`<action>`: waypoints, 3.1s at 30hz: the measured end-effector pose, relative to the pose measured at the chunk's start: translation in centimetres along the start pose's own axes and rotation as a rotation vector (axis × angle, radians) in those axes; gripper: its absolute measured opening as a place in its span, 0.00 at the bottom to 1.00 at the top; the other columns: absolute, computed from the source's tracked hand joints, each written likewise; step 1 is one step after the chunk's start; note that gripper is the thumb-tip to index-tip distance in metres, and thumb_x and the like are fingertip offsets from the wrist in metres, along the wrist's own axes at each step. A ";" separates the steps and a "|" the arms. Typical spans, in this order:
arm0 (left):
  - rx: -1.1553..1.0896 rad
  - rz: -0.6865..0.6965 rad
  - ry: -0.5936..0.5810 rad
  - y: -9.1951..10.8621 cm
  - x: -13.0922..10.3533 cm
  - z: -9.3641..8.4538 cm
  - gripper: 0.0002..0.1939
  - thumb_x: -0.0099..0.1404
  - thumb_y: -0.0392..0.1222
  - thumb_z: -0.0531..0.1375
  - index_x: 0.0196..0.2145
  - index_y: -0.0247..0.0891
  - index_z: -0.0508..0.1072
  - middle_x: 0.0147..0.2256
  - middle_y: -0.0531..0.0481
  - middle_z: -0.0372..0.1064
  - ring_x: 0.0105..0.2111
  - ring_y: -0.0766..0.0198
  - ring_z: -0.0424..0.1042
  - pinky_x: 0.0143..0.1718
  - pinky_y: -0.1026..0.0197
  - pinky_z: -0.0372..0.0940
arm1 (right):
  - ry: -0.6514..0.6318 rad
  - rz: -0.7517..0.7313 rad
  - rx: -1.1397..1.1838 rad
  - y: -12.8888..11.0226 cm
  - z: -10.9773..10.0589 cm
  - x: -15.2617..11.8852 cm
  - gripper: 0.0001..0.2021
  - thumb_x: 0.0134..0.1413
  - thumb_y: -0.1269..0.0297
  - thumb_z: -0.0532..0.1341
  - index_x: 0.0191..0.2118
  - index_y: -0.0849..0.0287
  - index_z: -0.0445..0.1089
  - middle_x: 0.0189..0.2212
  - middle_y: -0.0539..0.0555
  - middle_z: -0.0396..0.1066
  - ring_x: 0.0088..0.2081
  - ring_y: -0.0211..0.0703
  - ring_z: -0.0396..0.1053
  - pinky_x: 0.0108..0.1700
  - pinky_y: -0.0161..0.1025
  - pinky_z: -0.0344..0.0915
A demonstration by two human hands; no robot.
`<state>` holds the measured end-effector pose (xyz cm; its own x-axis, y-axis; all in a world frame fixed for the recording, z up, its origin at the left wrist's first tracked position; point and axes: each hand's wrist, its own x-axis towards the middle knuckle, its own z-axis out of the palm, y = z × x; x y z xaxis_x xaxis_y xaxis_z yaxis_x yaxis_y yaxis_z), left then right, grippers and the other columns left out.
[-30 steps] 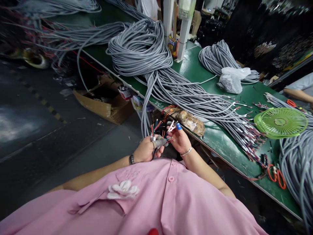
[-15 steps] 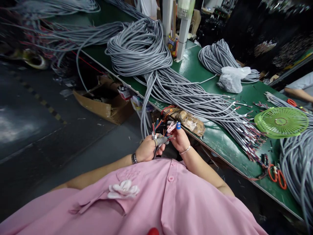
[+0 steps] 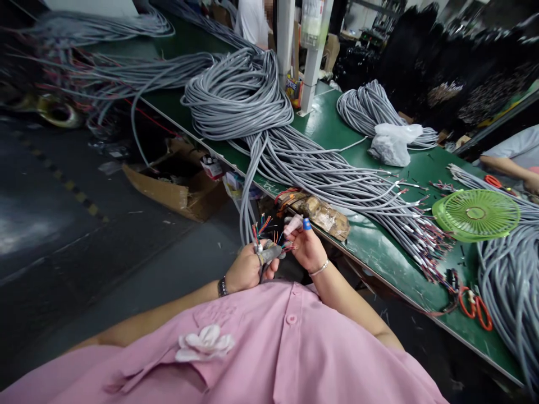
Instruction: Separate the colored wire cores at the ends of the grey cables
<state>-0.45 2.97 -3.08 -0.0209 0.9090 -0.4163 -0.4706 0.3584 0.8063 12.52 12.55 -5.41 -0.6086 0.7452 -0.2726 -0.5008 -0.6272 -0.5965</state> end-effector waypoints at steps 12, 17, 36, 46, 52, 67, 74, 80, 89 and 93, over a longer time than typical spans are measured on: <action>-0.075 0.063 0.035 0.2 0.6 0.6 0.15 0.53 0.49 0.66 0.28 0.35 0.68 0.17 0.55 0.67 0.13 0.72 0.61 0.13 0.69 0.54 | 0.030 -0.127 -0.148 0.8 -0.6 0.6 0.21 0.53 0.44 0.60 0.35 0.60 0.71 0.29 0.52 0.71 0.27 0.36 0.65 0.30 0.34 0.64; -0.098 0.074 0.057 0.0 0.9 0.7 0.15 0.51 0.47 0.67 0.29 0.35 0.68 0.18 0.54 0.67 0.14 0.71 0.62 0.14 0.69 0.55 | 0.039 -0.037 -0.034 0.6 -0.2 1.2 0.20 0.52 0.45 0.61 0.36 0.60 0.71 0.27 0.51 0.71 0.28 0.37 0.67 0.31 0.35 0.65; 0.037 0.073 0.047 -0.5 -0.1 -0.2 0.14 0.55 0.49 0.64 0.29 0.35 0.69 0.17 0.53 0.68 0.13 0.71 0.63 0.13 0.69 0.53 | -0.094 0.070 -0.024 0.0 -1.1 -0.3 0.26 0.54 0.39 0.55 0.39 0.61 0.72 0.32 0.53 0.71 0.30 0.37 0.67 0.34 0.35 0.65; -0.031 0.084 0.033 0.1 0.3 0.7 0.14 0.55 0.48 0.65 0.29 0.34 0.69 0.18 0.54 0.67 0.13 0.72 0.62 0.13 0.69 0.52 | 0.073 -0.176 -0.221 0.7 -0.5 0.1 0.15 0.51 0.52 0.64 0.32 0.61 0.72 0.24 0.49 0.69 0.23 0.33 0.62 0.28 0.32 0.61; -0.071 0.082 0.043 -0.4 1.0 0.7 0.13 0.54 0.47 0.66 0.29 0.35 0.69 0.18 0.54 0.67 0.14 0.72 0.62 0.13 0.69 0.52 | 0.196 -0.345 -0.316 1.4 -1.1 0.8 0.18 0.52 0.47 0.62 0.27 0.60 0.71 0.20 0.48 0.66 0.22 0.33 0.59 0.26 0.32 0.58; -0.011 0.074 0.065 -0.8 1.5 0.3 0.12 0.56 0.46 0.64 0.29 0.35 0.67 0.17 0.55 0.67 0.13 0.71 0.63 0.13 0.69 0.52 | 0.066 -0.073 0.045 1.3 -0.3 1.5 0.22 0.50 0.42 0.62 0.35 0.59 0.71 0.29 0.51 0.72 0.29 0.38 0.67 0.32 0.35 0.65; 0.078 0.101 0.026 -1.3 0.6 -0.6 0.12 0.58 0.47 0.63 0.28 0.36 0.67 0.18 0.54 0.68 0.13 0.71 0.63 0.13 0.69 0.53 | -0.105 0.077 -0.120 0.5 -1.8 -0.1 0.29 0.49 0.35 0.56 0.38 0.60 0.71 0.34 0.55 0.73 0.30 0.38 0.68 0.33 0.36 0.66; 0.229 0.130 0.004 -1.4 0.0 -0.9 0.12 0.59 0.46 0.62 0.26 0.36 0.67 0.19 0.53 0.69 0.15 0.70 0.65 0.16 0.68 0.55 | -0.182 0.163 -0.413 -0.8 -1.7 -1.9 0.22 0.44 0.47 0.67 0.36 0.62 0.71 0.30 0.54 0.73 0.32 0.40 0.70 0.36 0.37 0.66; 0.337 0.134 -0.048 -1.7 0.2 -0.9 0.12 0.59 0.46 0.62 0.26 0.36 0.68 0.20 0.53 0.70 0.16 0.70 0.66 0.16 0.68 0.57 | -0.065 0.017 -0.575 -1.1 -0.7 -2.9 0.12 0.41 0.59 0.71 0.30 0.62 0.74 0.25 0.50 0.72 0.27 0.35 0.67 0.33 0.35 0.61; 0.298 0.135 -0.080 -1.7 0.2 -0.9 0.12 0.60 0.46 0.61 0.25 0.35 0.68 0.20 0.52 0.70 0.16 0.70 0.66 0.17 0.68 0.57 | -0.027 0.011 -0.528 -0.4 -1.1 -2.8 0.11 0.44 0.60 0.69 0.30 0.62 0.74 0.25 0.51 0.72 0.27 0.36 0.67 0.34 0.36 0.62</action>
<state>-0.40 2.33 -4.91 0.0097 0.9621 -0.2724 -0.1893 0.2693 0.9443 15.15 10.97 -5.25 -0.6310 0.7288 -0.2661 -0.1200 -0.4305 -0.8946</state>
